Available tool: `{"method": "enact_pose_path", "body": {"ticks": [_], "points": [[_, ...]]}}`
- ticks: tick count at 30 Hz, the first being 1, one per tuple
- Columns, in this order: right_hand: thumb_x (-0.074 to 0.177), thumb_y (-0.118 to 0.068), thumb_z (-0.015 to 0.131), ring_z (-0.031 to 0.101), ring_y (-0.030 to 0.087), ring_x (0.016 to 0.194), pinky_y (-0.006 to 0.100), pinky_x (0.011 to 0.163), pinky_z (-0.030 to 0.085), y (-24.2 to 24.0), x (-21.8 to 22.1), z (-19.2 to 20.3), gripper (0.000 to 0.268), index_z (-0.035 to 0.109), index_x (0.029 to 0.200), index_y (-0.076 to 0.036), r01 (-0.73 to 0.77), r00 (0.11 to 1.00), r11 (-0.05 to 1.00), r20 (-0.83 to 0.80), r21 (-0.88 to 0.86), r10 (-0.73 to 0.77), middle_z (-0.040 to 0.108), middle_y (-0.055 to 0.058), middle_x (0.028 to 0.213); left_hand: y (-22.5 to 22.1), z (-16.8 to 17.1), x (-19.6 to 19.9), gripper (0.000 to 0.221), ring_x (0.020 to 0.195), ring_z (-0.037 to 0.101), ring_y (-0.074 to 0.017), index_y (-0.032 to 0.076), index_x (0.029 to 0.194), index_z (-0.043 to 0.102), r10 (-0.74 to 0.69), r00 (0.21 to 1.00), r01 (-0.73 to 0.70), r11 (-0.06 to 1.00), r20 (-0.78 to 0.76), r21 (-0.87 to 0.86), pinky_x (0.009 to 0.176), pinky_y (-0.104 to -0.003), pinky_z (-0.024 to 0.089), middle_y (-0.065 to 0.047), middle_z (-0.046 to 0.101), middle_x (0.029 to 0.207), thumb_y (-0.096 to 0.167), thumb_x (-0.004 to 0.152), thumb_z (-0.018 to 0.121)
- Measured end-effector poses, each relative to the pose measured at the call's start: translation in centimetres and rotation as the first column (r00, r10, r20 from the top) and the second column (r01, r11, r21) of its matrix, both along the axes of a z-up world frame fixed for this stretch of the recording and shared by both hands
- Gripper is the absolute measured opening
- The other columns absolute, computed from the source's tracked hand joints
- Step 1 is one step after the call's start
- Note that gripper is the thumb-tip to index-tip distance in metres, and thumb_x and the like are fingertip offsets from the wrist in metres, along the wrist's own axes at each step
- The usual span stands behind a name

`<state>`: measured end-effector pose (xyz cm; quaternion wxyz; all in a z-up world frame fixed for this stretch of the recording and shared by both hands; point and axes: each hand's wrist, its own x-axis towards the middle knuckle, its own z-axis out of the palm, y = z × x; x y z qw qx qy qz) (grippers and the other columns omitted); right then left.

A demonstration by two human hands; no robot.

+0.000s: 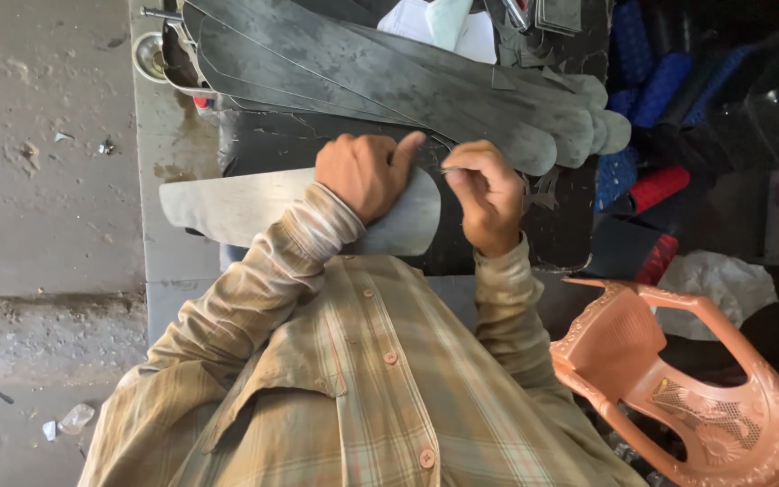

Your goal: Cutting and applying adhesive material to a grey synthetic sheet, possibly for motorcycle seat repair.

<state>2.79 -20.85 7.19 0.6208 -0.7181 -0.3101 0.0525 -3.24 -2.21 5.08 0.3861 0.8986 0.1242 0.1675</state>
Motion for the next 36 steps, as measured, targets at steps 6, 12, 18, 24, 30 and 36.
{"method": "enact_pose_path", "body": {"ticks": [6,12,18,24,30,36], "points": [[0.098,0.002,0.07,0.062,0.016,0.078,0.026,0.068,0.05,0.2,0.1,0.3,0.003,0.069,0.097,-0.001,-0.236,0.961,0.961,0.112,-0.147,0.253,0.067,0.007,0.097,-0.3,-0.5,-1.2,0.055,0.046,0.062,-0.037,0.007,0.057,0.067,0.043,0.998,-0.043,0.999,0.051,-0.013,0.045,-0.045,0.05,-0.017,0.061,0.052,0.041,0.1,0.066],[0.095,0.004,0.07,0.063,0.016,0.079,0.028,0.068,0.05,0.6,-2.1,-0.9,0.006,0.069,0.098,0.0,-0.039,0.959,0.991,0.276,-0.126,0.072,0.067,0.008,0.093,-0.2,-1.9,-1.0,0.06,0.048,0.062,-0.0409,0.005,0.057,0.067,0.164,0.978,-0.183,0.97,-0.13,-0.159,0.048,-0.048,0.05,-0.019,0.061,0.052,0.05,0.097,0.066],[0.093,0.006,0.069,0.066,0.018,0.078,0.029,0.064,0.052,1.1,-6.0,-2.8,0.01,0.069,0.1,-0.002,0.102,0.939,0.992,0.337,-0.073,-0.072,0.067,0.01,0.094,3.0,-3.7,0.8,0.064,0.059,0.063,-0.0457,0.004,0.065,0.071,0.311,0.945,-0.327,0.923,-0.104,-0.205,0.06,-0.052,0.051,-0.024,0.061,0.062,0.054,0.102,0.058],[0.092,0.006,0.064,0.07,0.021,0.079,0.03,0.064,0.057,1.5,-4.0,-0.1,0.013,0.07,0.101,-0.002,-0.01,0.897,1.0,0.441,-0.021,0.019,0.07,0.013,0.098,4.6,-1.1,2.0,0.062,0.059,0.062,-0.0463,0.002,0.062,0.069,0.316,0.947,-0.321,0.925,-0.059,-0.204,0.059,-0.052,0.049,-0.024,0.062,0.061,0.049,0.103,0.059],[0.096,0.007,0.067,0.067,0.026,0.091,0.038,0.08,0.055,3.2,0.3,3.9,0.011,0.069,0.104,-0.001,-0.062,0.876,0.985,0.465,-0.163,0.132,0.068,0.012,0.1,1.2,-0.8,-0.1,0.056,0.052,0.062,-0.0442,0.005,0.06,0.068,0.223,0.973,-0.221,0.974,0.052,-0.04,0.053,-0.05,0.05,-0.021,0.062,0.057,0.042,0.101,0.064],[0.091,0.001,0.055,0.063,0.025,0.085,0.04,0.071,0.054,2.7,-2.2,-0.2,0.021,0.074,0.099,-0.005,-0.085,0.687,0.967,0.688,-0.241,0.232,0.066,0.008,0.094,4.3,-1.6,0.2,0.061,0.054,0.062,-0.0443,0.003,0.059,0.067,0.354,0.933,-0.36,0.924,-0.071,-0.13,0.057,-0.052,0.05,-0.022,0.062,0.058,0.047,0.1,0.064]]}}
